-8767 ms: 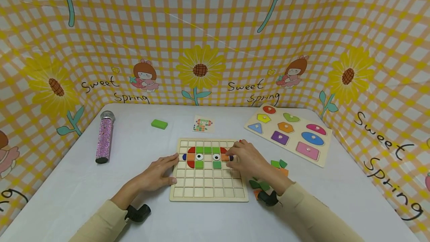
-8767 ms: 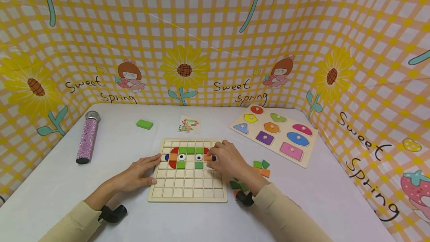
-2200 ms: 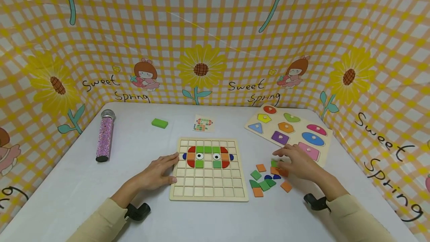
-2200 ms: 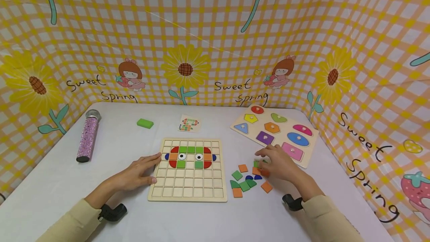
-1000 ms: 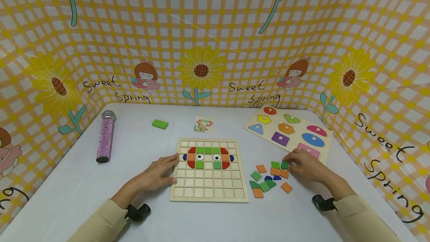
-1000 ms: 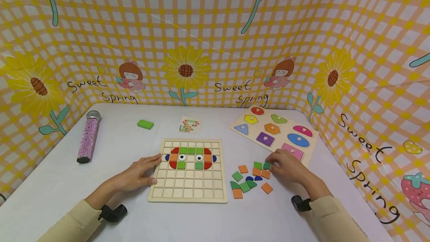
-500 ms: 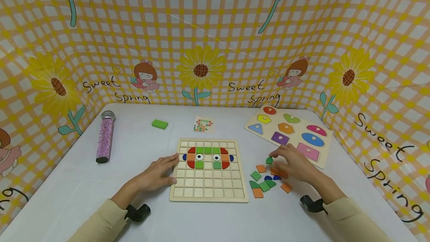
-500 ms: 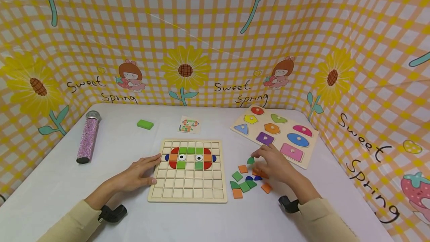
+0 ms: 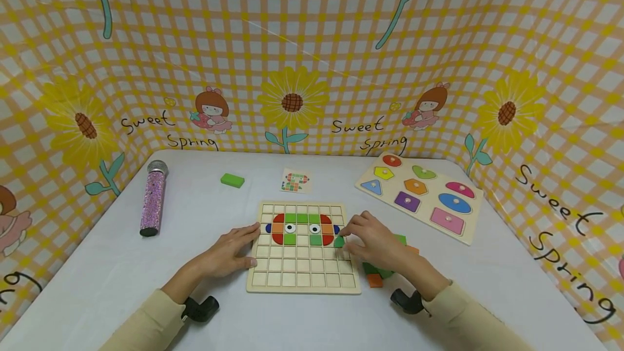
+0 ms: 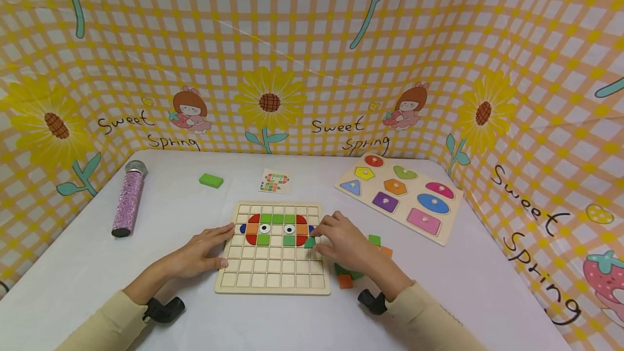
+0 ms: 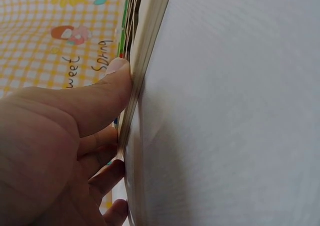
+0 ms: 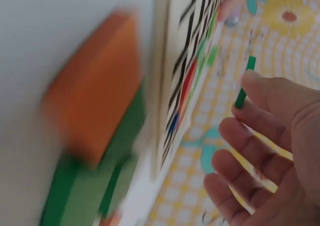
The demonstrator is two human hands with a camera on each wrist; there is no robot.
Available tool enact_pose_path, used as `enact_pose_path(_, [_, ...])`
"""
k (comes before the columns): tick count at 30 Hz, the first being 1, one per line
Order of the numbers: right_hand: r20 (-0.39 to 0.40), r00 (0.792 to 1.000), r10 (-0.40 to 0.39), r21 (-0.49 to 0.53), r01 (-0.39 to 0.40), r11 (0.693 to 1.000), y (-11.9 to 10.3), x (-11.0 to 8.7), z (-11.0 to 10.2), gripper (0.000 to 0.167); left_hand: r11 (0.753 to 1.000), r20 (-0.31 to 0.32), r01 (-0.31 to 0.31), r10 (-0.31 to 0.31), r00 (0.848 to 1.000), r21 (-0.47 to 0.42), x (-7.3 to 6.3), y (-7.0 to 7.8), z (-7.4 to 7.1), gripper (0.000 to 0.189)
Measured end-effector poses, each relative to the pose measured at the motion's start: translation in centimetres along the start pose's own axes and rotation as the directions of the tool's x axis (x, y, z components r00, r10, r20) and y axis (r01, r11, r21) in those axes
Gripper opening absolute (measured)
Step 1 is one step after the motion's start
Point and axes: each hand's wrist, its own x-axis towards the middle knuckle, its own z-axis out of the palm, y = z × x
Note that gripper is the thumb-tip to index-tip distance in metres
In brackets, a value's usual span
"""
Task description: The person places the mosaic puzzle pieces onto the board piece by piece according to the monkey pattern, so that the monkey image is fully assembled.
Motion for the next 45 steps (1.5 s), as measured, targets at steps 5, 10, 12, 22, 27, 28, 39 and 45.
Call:
enact_pose_path(5, [-0.039, 0.996, -0.082, 0.001, 0.082, 0.997, -2.3, 1.3, 1.2, 0.022, 1.000, -0.004, 0.001, -0.001, 1.000, -0.003, 0.0, 0.0, 0.0, 0.071])
enact_pose_path(10, [-0.052, 0.990, -0.131, -0.025, 0.130, 0.991, -4.1, 2.5, 2.4, 0.022, 1.000, -0.004, -0.003, 0.003, 1.000, -0.008, 0.0, 0.1, 0.0, 0.071])
enact_pose_path(12, [-0.048, 0.991, -0.124, -0.035, 0.122, 0.992, -4.8, 2.9, 2.9, 0.020, 1.000, -0.002, 0.002, -0.002, 1.000, -0.012, 0.0, 0.1, 0.0, 0.071])
enact_pose_path(22, [-0.052, 0.993, -0.102, -0.059, 0.099, 0.993, -7.6, 4.8, 4.2, 0.018, 1.000, -0.002, 0.007, -0.007, 1.000, -0.011, 0.1, 0.2, -0.1, 0.071])
enact_pose_path(27, [-0.023, 0.997, -0.073, -0.066, 0.071, 0.995, -8.5, 5.5, 4.6, 0.019, 1.000, 0.001, 0.001, -0.001, 1.000, -0.014, 0.1, 0.2, -0.1, 0.071])
enact_pose_path(28, [-0.014, 0.998, -0.068, -0.067, 0.067, 0.995, -8.6, 5.6, 4.7, 0.019, 1.000, 0.002, 0.000, 0.000, 1.000, -0.014, 0.1, 0.2, -0.1, 0.071])
enact_pose_path(39, [0.036, 0.998, -0.056, -0.079, 0.058, 0.995, -9.1, 6.6, 5.4, 0.020, 1.000, 0.004, 0.001, -0.001, 1.000, -0.017, 0.0, 0.1, 0.0, 0.071])
enact_pose_path(45, [0.033, 0.998, -0.059, -0.088, 0.062, 0.994, -9.0, 6.8, 5.6, 0.021, 1.000, 0.004, 0.006, -0.006, 1.000, -0.021, 0.0, 0.1, -0.1, 0.072])
